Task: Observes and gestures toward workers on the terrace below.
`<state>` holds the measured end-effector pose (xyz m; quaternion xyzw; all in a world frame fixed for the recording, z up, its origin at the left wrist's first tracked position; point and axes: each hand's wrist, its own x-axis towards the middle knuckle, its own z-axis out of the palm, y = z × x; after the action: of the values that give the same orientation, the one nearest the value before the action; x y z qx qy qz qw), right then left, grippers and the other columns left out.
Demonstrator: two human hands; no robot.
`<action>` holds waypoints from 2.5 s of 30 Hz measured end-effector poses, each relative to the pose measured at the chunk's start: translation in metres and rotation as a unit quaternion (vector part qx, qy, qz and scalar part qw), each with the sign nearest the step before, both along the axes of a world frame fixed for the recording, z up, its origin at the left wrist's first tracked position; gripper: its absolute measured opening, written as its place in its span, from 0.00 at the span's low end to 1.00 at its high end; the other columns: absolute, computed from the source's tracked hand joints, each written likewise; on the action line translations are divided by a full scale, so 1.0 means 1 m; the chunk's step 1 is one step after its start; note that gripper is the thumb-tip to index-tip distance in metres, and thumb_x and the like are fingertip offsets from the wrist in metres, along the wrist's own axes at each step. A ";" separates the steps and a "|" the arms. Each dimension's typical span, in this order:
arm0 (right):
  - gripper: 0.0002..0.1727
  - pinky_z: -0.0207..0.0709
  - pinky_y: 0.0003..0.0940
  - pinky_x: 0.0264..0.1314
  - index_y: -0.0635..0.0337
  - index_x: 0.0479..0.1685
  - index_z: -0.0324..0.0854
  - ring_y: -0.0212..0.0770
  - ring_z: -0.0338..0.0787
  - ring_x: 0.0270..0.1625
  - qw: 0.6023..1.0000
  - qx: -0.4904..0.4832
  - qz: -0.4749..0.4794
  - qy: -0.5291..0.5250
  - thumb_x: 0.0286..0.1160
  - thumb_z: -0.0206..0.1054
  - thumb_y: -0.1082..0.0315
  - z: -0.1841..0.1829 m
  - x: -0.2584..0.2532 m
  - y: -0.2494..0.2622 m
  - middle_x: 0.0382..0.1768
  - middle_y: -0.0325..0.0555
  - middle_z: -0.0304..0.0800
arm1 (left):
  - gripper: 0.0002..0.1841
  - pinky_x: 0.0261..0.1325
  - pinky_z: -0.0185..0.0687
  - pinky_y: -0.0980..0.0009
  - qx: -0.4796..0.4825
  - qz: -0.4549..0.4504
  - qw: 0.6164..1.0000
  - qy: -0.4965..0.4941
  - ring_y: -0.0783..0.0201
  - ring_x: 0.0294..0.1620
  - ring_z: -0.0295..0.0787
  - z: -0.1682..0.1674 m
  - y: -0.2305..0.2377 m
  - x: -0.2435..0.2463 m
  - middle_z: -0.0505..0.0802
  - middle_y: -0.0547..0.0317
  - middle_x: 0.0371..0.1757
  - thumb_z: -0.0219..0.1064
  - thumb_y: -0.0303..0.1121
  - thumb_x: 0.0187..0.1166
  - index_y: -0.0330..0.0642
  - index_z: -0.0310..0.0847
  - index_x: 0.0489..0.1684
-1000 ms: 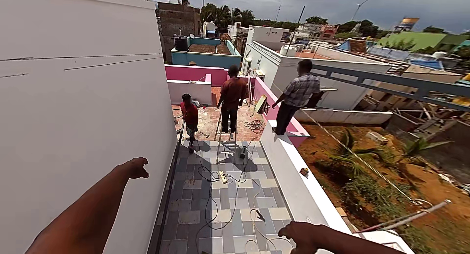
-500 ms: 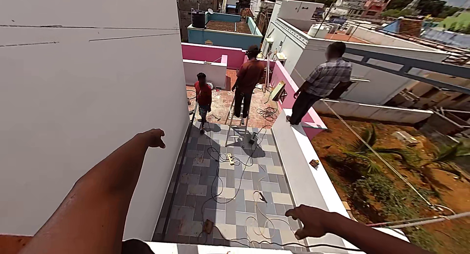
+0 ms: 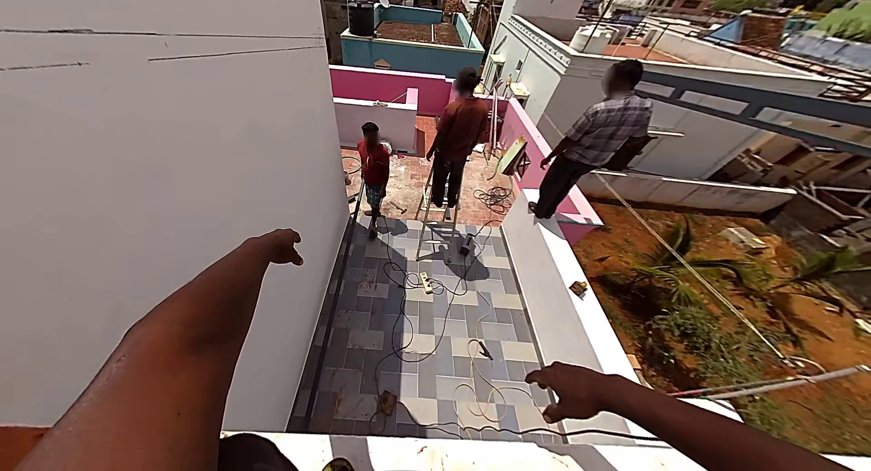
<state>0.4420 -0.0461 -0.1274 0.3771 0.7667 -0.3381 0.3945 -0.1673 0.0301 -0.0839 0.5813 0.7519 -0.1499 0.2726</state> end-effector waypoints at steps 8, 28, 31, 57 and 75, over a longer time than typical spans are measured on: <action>0.40 0.71 0.63 0.78 0.64 0.87 0.66 0.66 0.84 0.74 1.000 0.000 0.000 -0.001 0.82 0.71 0.51 0.001 -0.001 0.000 0.73 0.70 0.81 | 0.39 0.80 0.73 0.43 -0.006 0.005 1.000 0.001 0.39 0.75 0.83 0.003 -0.001 0.005 0.88 0.31 0.68 0.77 0.42 0.79 0.31 0.66 0.86; 0.38 0.70 0.66 0.77 0.64 0.86 0.68 0.68 0.83 0.74 1.000 -0.002 0.003 0.011 0.82 0.71 0.52 0.000 0.001 -0.002 0.73 0.71 0.81 | 0.38 0.81 0.71 0.43 -0.016 0.009 1.000 -0.008 0.38 0.77 0.82 0.006 -0.005 0.007 0.87 0.31 0.70 0.78 0.41 0.78 0.31 0.66 0.85; 0.37 0.70 0.68 0.76 0.65 0.85 0.69 0.69 0.83 0.73 1.000 0.004 -0.001 0.017 0.82 0.71 0.53 0.004 0.004 -0.005 0.72 0.73 0.82 | 0.39 0.81 0.72 0.45 -0.018 -0.002 1.000 -0.014 0.39 0.77 0.82 -0.001 0.002 0.003 0.88 0.31 0.69 0.77 0.41 0.79 0.30 0.66 0.85; 0.40 0.71 0.62 0.79 0.64 0.88 0.65 0.66 0.83 0.74 1.000 -0.002 -0.002 -0.003 0.82 0.71 0.50 -0.001 0.001 -0.002 0.75 0.69 0.80 | 0.39 0.80 0.71 0.39 0.008 0.013 1.000 -0.005 0.36 0.77 0.81 0.006 -0.003 0.004 0.86 0.29 0.70 0.79 0.41 0.77 0.30 0.67 0.85; 0.41 0.70 0.61 0.79 0.65 0.88 0.65 0.66 0.83 0.75 1.000 -0.009 0.003 -0.015 0.83 0.70 0.49 -0.003 -0.001 -0.004 0.75 0.70 0.80 | 0.38 0.81 0.70 0.39 -0.003 0.004 1.000 -0.004 0.35 0.77 0.81 0.007 -0.010 0.006 0.86 0.28 0.70 0.77 0.40 0.80 0.29 0.66 0.85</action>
<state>0.4409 -0.0505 -0.1300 0.3765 0.7588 -0.3380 0.4103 -0.1611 0.0200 -0.0768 0.5776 0.7529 -0.1492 0.2780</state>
